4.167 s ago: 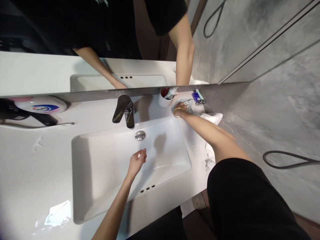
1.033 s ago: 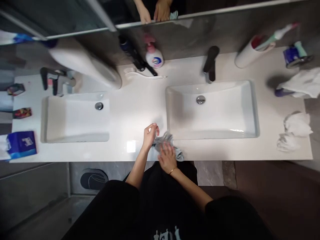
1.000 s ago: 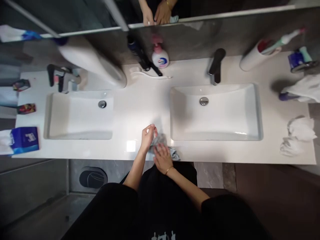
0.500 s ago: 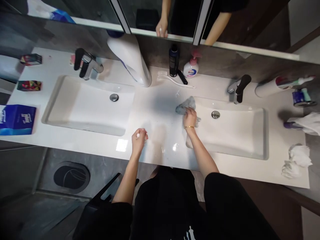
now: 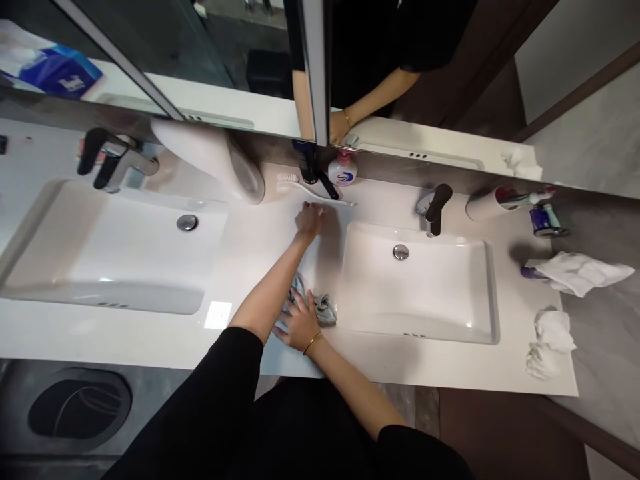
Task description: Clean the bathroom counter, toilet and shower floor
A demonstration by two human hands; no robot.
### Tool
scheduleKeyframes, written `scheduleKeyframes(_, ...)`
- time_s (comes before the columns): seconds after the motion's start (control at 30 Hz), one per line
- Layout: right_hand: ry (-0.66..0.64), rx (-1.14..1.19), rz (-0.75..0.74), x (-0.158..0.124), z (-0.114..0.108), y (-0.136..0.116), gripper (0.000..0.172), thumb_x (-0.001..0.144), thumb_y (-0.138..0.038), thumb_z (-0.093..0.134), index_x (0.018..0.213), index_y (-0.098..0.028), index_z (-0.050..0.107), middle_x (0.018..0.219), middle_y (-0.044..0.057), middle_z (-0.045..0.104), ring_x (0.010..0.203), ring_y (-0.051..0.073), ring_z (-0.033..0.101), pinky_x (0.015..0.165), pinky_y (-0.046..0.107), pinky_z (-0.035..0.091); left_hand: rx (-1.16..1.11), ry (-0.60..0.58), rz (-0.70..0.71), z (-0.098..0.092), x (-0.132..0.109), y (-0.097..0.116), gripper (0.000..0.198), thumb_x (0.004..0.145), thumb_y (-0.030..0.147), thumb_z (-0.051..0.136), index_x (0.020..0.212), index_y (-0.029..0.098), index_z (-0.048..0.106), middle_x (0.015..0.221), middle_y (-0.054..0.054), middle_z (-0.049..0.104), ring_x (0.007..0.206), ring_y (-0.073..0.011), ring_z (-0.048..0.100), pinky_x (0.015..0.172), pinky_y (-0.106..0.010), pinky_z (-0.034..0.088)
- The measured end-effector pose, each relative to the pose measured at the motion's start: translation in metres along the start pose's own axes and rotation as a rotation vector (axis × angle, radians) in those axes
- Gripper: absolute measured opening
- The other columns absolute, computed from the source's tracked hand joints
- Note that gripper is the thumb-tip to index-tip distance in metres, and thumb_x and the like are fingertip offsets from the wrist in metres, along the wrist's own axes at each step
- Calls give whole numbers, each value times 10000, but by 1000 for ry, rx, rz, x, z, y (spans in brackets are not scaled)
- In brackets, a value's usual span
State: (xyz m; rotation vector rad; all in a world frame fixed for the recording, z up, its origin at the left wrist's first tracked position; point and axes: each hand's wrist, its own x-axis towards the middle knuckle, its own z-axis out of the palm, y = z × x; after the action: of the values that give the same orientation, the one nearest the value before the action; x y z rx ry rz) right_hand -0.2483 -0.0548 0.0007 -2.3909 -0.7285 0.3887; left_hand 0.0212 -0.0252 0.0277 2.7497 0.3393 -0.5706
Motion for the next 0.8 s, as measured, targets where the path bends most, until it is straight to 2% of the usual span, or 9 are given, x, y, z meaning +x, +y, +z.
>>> scheduleKeyframes(0.07,-57,29,-39,15,-5,11,239,885,-341,587,1066,-270,727,1238,72,666,1401,298,367,1188,643,98,65,-40,35,-1,1,2,363,994,301,404,1243,101,578,1299,-205,579,1111,-287,642,871,-343,506)
scheduleKeyframes(0.17,-42,63,-49,33,-20,35,204,908,-291,572,1020,-240,734,1213,65,688,1357,241,445,1211,547,175,151,-80,53,-3,0,1,393,979,294,436,1294,78,534,1205,-217,641,1115,-300,641,883,-355,501)
scheduleKeyframes(0.3,112,58,112,37,-50,78,258,896,-181,536,1075,-211,719,1281,85,659,1333,233,482,1192,498,262,182,-92,76,-5,-4,-7,421,928,315,508,1262,65,570,1186,-243,649,1089,-329,648,870,-392,501)
scheduleKeyframes(0.4,229,66,240,34,-71,105,348,898,-149,470,1165,-199,688,1256,95,669,1279,236,527,1168,487,312,137,-3,128,-9,-10,-20,363,896,341,516,1130,107,665,1147,-236,666,1069,-345,649,848,-410,496)
scheduleKeyframes(0.53,42,138,7,46,-85,99,382,930,-233,482,1288,-242,618,1305,54,647,1252,211,545,1164,448,328,-88,149,29,-24,-25,-46,272,838,303,524,999,165,694,931,-164,726,935,-293,677,784,-344,481)
scheduleKeyframes(0.6,-41,112,-76,67,-95,86,345,893,-372,600,1221,-284,661,1366,28,609,1320,260,482,1188,528,247,-250,267,-15,-33,-38,-63,221,810,261,510,917,182,686,821,-106,723,823,-237,674,754,-297,464)
scheduleKeyframes(0.63,-31,78,-51,81,-104,81,317,869,-433,635,1151,-302,696,1361,14,612,1322,277,477,1187,555,225,-333,322,-25,-36,-46,-72,198,795,245,503,874,189,676,773,-76,711,769,-210,662,736,-276,456)
scheduleKeyframes(0.73,165,-59,245,140,-147,90,274,940,-421,533,1019,-256,737,1222,49,679,1196,255,569,1127,519,331,-555,396,-61,-36,-74,-93,128,750,232,505,764,203,629,657,-6,649,627,-154,600,650,-235,425)
scheduleKeyframes(0.8,257,-134,431,184,-177,112,341,977,-333,451,1103,-145,707,1200,160,661,1172,292,582,1036,510,417,-650,362,-82,-28,-93,-98,95,728,231,515,727,207,607,608,20,604,566,-135,551,594,-223,396)
